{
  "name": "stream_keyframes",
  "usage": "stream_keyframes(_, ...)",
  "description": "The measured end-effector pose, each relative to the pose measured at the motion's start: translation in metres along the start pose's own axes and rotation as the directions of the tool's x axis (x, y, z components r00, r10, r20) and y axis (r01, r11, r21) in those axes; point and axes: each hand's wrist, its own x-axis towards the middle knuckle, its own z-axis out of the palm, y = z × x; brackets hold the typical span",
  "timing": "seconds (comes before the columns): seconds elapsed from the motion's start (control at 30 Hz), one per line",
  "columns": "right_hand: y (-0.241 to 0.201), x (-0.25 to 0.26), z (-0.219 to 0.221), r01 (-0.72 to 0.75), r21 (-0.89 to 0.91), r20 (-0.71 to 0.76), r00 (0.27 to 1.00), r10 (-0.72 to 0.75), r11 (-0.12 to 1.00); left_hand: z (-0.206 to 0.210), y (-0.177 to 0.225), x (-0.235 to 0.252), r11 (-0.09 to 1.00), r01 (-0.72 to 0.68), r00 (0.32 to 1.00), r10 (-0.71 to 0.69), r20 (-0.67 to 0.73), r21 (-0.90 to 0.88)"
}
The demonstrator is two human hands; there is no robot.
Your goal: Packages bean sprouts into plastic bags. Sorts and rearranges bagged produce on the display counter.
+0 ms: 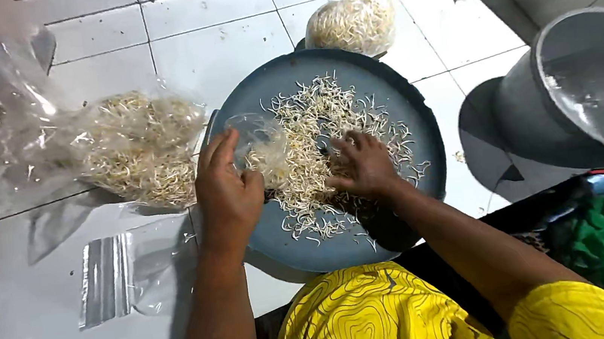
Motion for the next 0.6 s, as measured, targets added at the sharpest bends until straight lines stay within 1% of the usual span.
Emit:
stream_keyframes(0.07, -0.016, -0.012, 0.018, 0.120, -0.060, -0.020, 0.992, -0.121, 0.991, 0.004, 0.006, 0.001, 1.000, -0.010, 1.000, 0.010, 0.016, 0.010)
stream_keyframes(0.13, -0.020, -0.018, 0.030, 0.168, -0.094, -0.023, 0.985, -0.171, 0.981, 0.007, 0.012, 0.001, 1.000, -0.013, 1.000, 0.013, 0.027, 0.008)
stream_keyframes(0.2, -0.017, -0.015, 0.030, 0.161, -0.089, -0.052, 0.985, -0.166, 0.983, 0.009, 0.015, 0.001, 0.999, -0.025, 0.999, 0.026, 0.030, -0.025)
stream_keyframes(0.3, -0.001, -0.008, 0.022, 0.125, -0.059, -0.137, 0.982, -0.133, 0.990, 0.007, 0.024, -0.001, 0.991, -0.033, 0.999, 0.035, 0.019, -0.129)
stream_keyframes(0.4, 0.016, -0.005, 0.013, -0.016, -0.029, -0.139, 0.990, 0.012, 0.999, 0.001, 0.043, 0.002, 0.964, -0.073, 0.997, 0.076, 0.001, -0.255)
stream_keyframes(0.43, 0.020, -0.004, 0.011, -0.043, -0.032, -0.126, 0.991, 0.039, 0.999, -0.001, 0.050, 0.005, 0.952, -0.096, 0.995, 0.096, -0.014, -0.292)
stream_keyframes(0.47, 0.022, -0.002, 0.009, -0.046, -0.041, -0.111, 0.993, 0.042, 0.998, -0.001, 0.059, 0.008, 0.937, -0.119, 0.993, 0.115, -0.032, -0.328)
stream_keyframes(0.53, 0.026, 0.000, 0.008, -0.008, -0.051, -0.101, 0.995, 0.003, 0.999, 0.001, 0.072, 0.020, 0.902, -0.198, 0.980, 0.178, -0.089, -0.383)
stream_keyframes(0.6, 0.032, 0.000, 0.004, 0.002, 0.001, -0.142, 0.990, -0.002, 1.000, 0.009, 0.081, 0.031, 0.884, -0.280, 0.960, 0.247, -0.133, -0.374)
